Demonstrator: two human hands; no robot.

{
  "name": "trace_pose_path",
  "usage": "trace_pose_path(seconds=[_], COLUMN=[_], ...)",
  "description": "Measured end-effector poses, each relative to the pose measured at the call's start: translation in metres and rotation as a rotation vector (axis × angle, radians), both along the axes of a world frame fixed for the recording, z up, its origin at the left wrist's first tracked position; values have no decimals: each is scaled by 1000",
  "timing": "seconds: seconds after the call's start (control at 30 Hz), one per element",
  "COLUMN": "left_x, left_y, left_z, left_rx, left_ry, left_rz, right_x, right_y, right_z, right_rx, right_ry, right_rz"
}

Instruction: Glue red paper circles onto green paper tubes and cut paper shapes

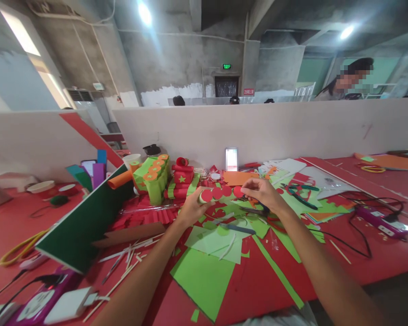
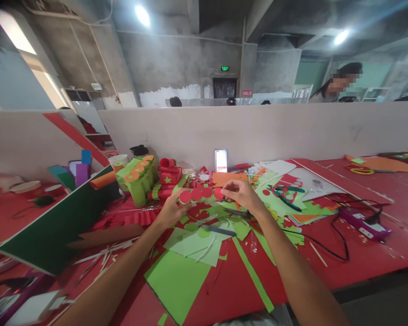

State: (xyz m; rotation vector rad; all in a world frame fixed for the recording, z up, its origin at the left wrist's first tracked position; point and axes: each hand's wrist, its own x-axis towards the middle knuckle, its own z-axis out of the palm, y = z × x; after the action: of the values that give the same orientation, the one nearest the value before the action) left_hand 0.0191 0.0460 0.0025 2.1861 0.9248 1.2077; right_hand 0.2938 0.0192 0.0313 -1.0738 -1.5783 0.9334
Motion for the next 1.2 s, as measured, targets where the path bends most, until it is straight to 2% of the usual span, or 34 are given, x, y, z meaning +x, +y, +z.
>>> trace_pose_path(seconds=[0.3,0.53,0.6,0.7,0.8,0.9,1.2], left_x=[-1,0,0,0,1,1,2], left_y=[-1,-2,-2,0,1,1,2], left_z=[0,1,1,-1,-3,-3,-4], left_rx=[10,10,10,3,-5,-9,-6], left_ry=[38,26,19,0,-22,-44,-52], left_rz=[-1,-4,-4,4,18,21,16], right_x=[-2,0,-2,-9,-18,-24,-28], right_y=[-3,1,-2,-10,-13,-10,-4], right_z=[3,1,2,1,-4,-10,-16], right_rx=[86,217,224,238,335,400,417], right_ry=[-215,-177,-183,-262,-377,-406,-358], right_rz=[-56,-147,-133,-34,24,7,-34])
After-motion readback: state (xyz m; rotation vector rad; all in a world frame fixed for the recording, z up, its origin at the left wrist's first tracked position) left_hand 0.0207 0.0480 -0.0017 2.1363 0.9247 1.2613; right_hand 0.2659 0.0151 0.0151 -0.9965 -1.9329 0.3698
